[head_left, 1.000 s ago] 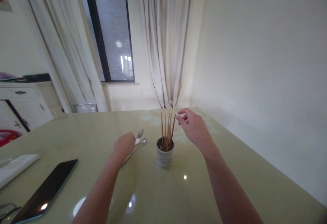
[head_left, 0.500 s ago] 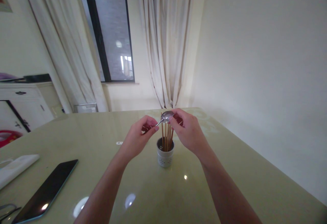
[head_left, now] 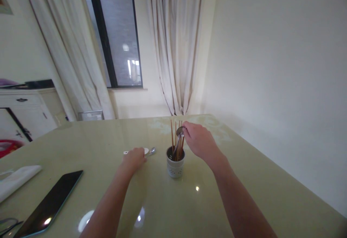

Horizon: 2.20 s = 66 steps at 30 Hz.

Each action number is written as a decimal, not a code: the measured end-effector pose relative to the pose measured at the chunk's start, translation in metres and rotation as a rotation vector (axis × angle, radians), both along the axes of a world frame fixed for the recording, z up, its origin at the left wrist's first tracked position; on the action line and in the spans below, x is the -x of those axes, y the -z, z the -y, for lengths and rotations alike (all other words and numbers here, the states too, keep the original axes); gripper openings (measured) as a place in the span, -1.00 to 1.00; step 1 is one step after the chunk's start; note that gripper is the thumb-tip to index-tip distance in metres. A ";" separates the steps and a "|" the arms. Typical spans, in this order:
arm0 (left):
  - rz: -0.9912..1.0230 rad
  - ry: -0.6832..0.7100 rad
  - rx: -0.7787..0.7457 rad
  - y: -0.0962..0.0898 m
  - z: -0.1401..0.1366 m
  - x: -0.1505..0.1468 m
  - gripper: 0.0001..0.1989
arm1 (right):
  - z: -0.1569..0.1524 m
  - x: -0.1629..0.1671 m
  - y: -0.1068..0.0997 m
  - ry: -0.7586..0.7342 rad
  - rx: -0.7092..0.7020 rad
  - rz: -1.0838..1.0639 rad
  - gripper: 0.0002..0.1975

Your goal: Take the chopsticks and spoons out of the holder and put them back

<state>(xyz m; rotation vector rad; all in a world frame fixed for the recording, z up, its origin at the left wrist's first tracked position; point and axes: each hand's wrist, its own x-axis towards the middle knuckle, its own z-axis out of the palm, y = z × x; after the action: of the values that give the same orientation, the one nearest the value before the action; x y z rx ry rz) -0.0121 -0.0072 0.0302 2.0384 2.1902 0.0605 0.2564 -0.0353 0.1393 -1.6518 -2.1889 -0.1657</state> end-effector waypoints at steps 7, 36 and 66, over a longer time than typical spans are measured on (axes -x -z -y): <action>-0.041 -0.007 -0.011 0.010 0.003 -0.007 -0.76 | -0.004 0.011 0.013 -0.009 0.188 0.107 -0.69; 0.532 0.470 -0.117 -0.034 0.013 -0.040 -0.69 | -0.005 0.010 0.003 -0.221 -0.049 -0.413 -0.74; 0.077 -0.038 -0.216 0.004 -0.014 0.002 -0.76 | -0.005 0.016 0.007 -0.059 -0.028 -0.362 -0.76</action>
<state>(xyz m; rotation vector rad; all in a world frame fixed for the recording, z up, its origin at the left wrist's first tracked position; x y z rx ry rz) -0.0138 0.0064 0.0262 2.0624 2.2612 0.3896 0.2407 -0.0307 0.1323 -1.4676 -1.9471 0.1112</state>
